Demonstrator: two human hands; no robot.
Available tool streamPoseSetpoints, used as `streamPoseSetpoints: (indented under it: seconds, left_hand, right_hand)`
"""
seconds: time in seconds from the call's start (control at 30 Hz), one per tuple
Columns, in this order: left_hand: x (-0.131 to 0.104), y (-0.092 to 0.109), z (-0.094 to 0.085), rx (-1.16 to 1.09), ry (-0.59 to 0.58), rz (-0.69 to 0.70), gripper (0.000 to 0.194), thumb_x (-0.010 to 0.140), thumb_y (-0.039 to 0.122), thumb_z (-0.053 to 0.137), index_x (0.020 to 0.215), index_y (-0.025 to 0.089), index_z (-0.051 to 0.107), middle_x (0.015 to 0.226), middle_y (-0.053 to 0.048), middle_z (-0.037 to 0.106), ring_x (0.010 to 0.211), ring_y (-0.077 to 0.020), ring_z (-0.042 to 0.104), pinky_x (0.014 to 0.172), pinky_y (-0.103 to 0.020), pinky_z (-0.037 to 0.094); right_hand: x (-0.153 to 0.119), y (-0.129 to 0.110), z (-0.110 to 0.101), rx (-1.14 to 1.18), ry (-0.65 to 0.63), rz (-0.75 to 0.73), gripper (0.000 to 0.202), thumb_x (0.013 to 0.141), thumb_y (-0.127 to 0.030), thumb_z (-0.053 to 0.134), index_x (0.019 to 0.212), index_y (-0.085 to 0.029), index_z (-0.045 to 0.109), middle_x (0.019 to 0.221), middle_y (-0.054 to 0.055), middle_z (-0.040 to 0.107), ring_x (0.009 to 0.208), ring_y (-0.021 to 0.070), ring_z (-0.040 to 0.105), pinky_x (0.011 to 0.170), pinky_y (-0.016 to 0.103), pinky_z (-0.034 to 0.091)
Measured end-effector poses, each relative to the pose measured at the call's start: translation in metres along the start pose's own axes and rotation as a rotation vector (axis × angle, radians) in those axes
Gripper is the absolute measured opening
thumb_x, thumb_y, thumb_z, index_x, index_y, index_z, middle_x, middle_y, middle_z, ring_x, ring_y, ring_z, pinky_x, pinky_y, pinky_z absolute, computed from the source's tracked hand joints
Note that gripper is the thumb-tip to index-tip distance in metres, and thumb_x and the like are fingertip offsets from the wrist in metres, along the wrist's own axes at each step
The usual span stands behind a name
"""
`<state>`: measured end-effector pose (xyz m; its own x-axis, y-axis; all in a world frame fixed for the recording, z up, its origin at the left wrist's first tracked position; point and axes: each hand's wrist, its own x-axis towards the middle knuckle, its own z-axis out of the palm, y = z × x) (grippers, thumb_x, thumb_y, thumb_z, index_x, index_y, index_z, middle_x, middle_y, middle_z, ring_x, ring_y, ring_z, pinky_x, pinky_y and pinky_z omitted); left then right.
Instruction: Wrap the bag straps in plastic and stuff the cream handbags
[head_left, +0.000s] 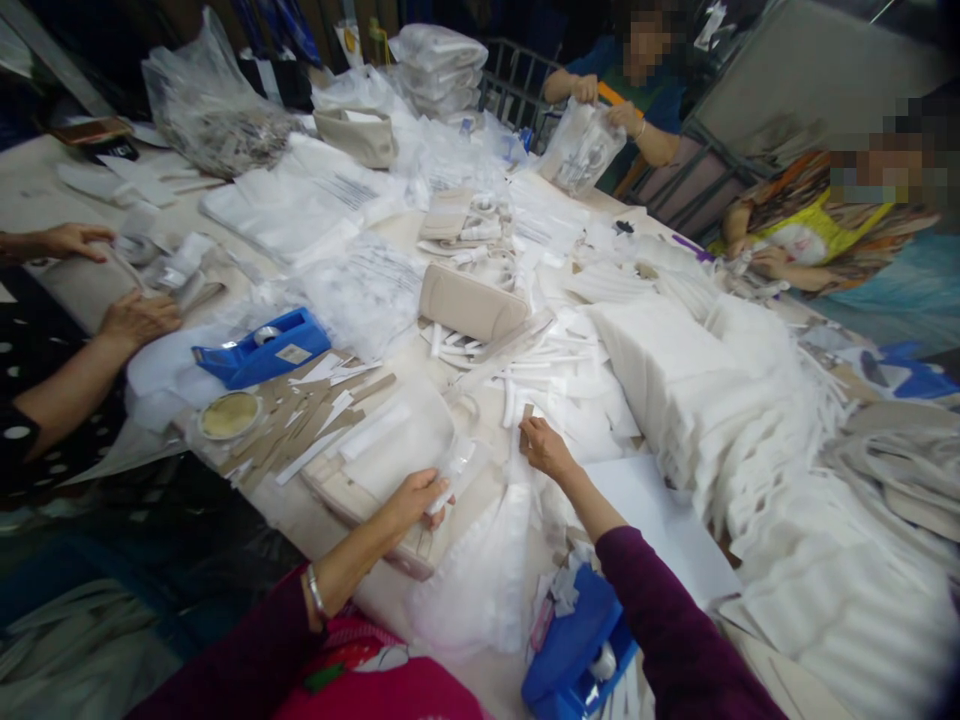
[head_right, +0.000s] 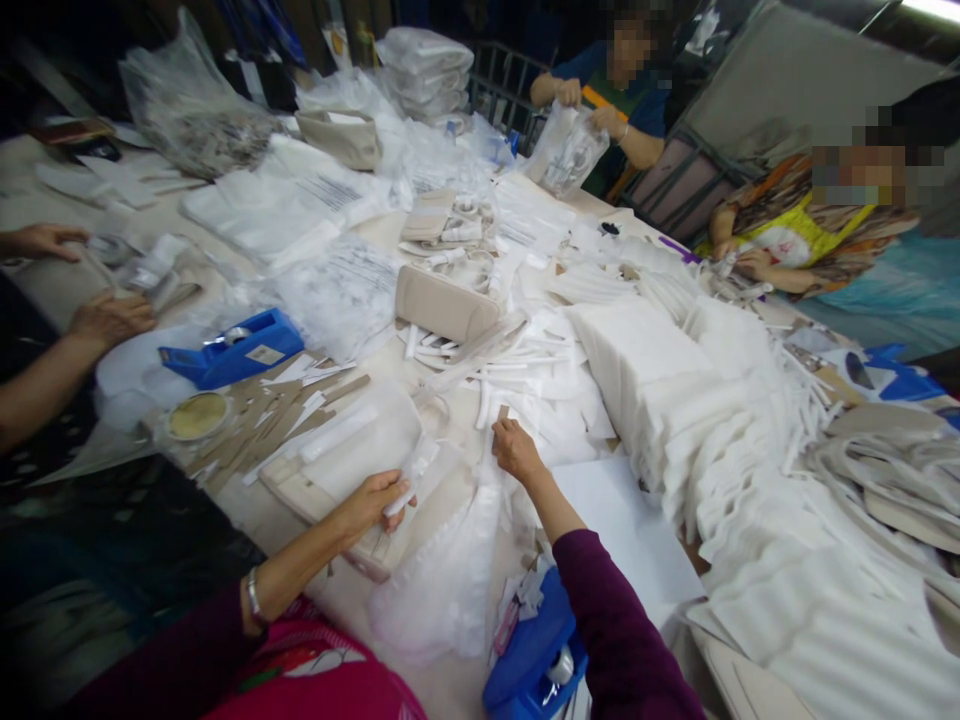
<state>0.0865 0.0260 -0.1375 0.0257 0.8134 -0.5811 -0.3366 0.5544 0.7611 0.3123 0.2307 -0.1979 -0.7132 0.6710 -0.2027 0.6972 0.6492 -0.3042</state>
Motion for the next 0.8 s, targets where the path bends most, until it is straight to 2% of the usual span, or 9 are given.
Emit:
streamPoseSetpoints:
  seconds: [0.2,0.33,0.5,0.6,0.7,0.8]
  left_hand:
    - [-0.003,0.007,0.003,0.003,0.014,-0.028,0.049,0.067,0.062,0.063,0.074,0.014,0.053,0.046,0.006,0.048,0.036,-0.0064,0.04,0.04,-0.021,0.03]
    - [-0.002,0.005,0.002,0.004,-0.001,-0.033,0.048,0.068,0.06,0.063,0.075,0.014,0.053,0.044,0.005,0.048,0.036,-0.0078,0.042,0.041,-0.021,0.03]
    - [-0.001,0.001,-0.001,-0.007,-0.009,-0.031,0.045,0.07,0.058,0.063,0.075,0.014,0.052,0.045,0.005,0.049,0.036,-0.0071,0.041,0.04,-0.02,0.03]
    - [0.0,-0.001,-0.002,-0.019,-0.01,-0.02,0.046,0.07,0.058,0.063,0.075,0.014,0.051,0.049,0.004,0.051,0.037,-0.0067,0.042,0.041,-0.02,0.03]
    - [0.001,-0.004,-0.003,-0.013,-0.023,-0.011,0.047,0.071,0.059,0.062,0.077,0.014,0.052,0.05,0.004,0.051,0.037,-0.0069,0.043,0.04,-0.02,0.03]
    - [0.002,-0.006,-0.004,-0.004,-0.028,0.0,0.048,0.07,0.059,0.062,0.077,0.013,0.052,0.05,0.003,0.052,0.037,-0.0071,0.042,0.04,-0.02,0.031]
  right_hand:
    - [-0.001,-0.002,0.0,-0.041,-0.073,-0.014,0.028,0.075,-0.005,0.05,0.1,-0.016,0.055,0.107,0.014,0.058,0.105,0.0255,0.048,0.082,0.033,0.043]
    - [0.001,0.004,0.0,-0.037,-0.107,-0.013,0.025,0.077,-0.006,0.05,0.098,-0.016,0.059,0.105,0.012,0.061,0.104,0.0229,0.052,0.079,0.029,0.044]
    - [0.002,0.011,0.0,-0.014,-0.113,-0.002,0.027,0.077,-0.005,0.05,0.096,-0.018,0.064,0.114,0.008,0.062,0.105,0.0198,0.056,0.08,0.026,0.044]
    - [0.003,0.012,-0.001,-0.015,-0.104,0.014,0.027,0.078,-0.006,0.049,0.095,-0.018,0.066,0.111,0.009,0.064,0.1,0.0197,0.059,0.079,0.026,0.044]
    - [0.003,0.01,-0.002,-0.036,-0.09,0.022,0.037,0.078,-0.004,0.045,0.107,-0.018,0.064,0.107,0.009,0.066,0.095,0.0194,0.06,0.077,0.026,0.044]
    - [0.002,0.005,0.001,-0.063,-0.073,0.005,0.046,0.078,-0.003,0.043,0.118,-0.021,0.058,0.111,0.008,0.064,0.097,0.0191,0.058,0.076,0.026,0.043]
